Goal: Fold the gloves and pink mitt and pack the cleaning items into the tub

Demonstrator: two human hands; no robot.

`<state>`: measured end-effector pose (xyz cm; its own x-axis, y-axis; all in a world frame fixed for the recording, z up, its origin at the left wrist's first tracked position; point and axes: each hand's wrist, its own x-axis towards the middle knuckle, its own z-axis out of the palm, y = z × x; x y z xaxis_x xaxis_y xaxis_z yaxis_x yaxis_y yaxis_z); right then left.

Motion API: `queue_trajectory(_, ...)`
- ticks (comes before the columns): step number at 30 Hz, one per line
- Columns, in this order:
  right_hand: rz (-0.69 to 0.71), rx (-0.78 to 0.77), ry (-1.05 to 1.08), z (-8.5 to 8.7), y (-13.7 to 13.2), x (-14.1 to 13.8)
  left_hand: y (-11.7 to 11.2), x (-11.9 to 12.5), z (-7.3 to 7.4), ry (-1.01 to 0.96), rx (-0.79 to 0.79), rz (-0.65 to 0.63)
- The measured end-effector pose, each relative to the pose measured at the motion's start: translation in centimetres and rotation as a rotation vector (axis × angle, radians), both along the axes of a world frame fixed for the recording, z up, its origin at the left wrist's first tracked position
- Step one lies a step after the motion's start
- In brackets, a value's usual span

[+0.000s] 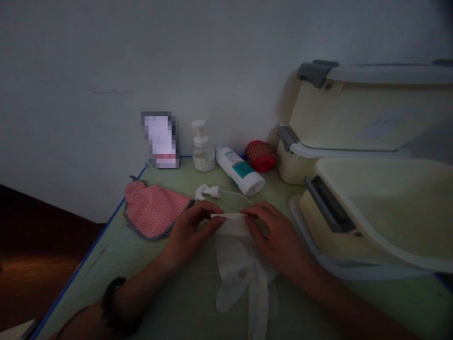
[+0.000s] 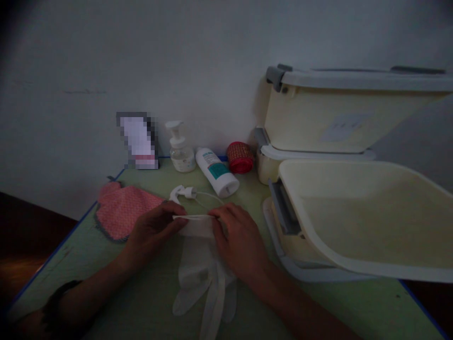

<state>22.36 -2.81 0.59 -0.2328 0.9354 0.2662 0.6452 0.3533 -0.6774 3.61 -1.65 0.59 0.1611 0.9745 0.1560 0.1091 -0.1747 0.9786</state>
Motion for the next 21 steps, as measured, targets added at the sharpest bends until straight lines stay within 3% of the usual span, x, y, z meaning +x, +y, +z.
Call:
queue_trajectory(5, -0.020, -0.098, 0.002, 0.24, -0.14, -0.03, -0.07, -0.09, -0.03, 0.010, 0.006, -0.005)
queue_trajectory(11, -0.041, 0.016, 0.112, 0.48, -0.24, 0.09, 0.02, -0.04, 0.24, -0.035, 0.015, 0.048)
queue_trajectory(17, -0.011, 0.144, 0.202, 0.48, -0.40, -0.07, 0.02, -0.13, 0.08, -0.058, -0.001, 0.014)
queue_trajectory(21, -0.020, 0.130, 0.189, 0.23, -0.46, -0.28, 0.08, -0.17, -0.23, -0.047, 0.003, 0.016)
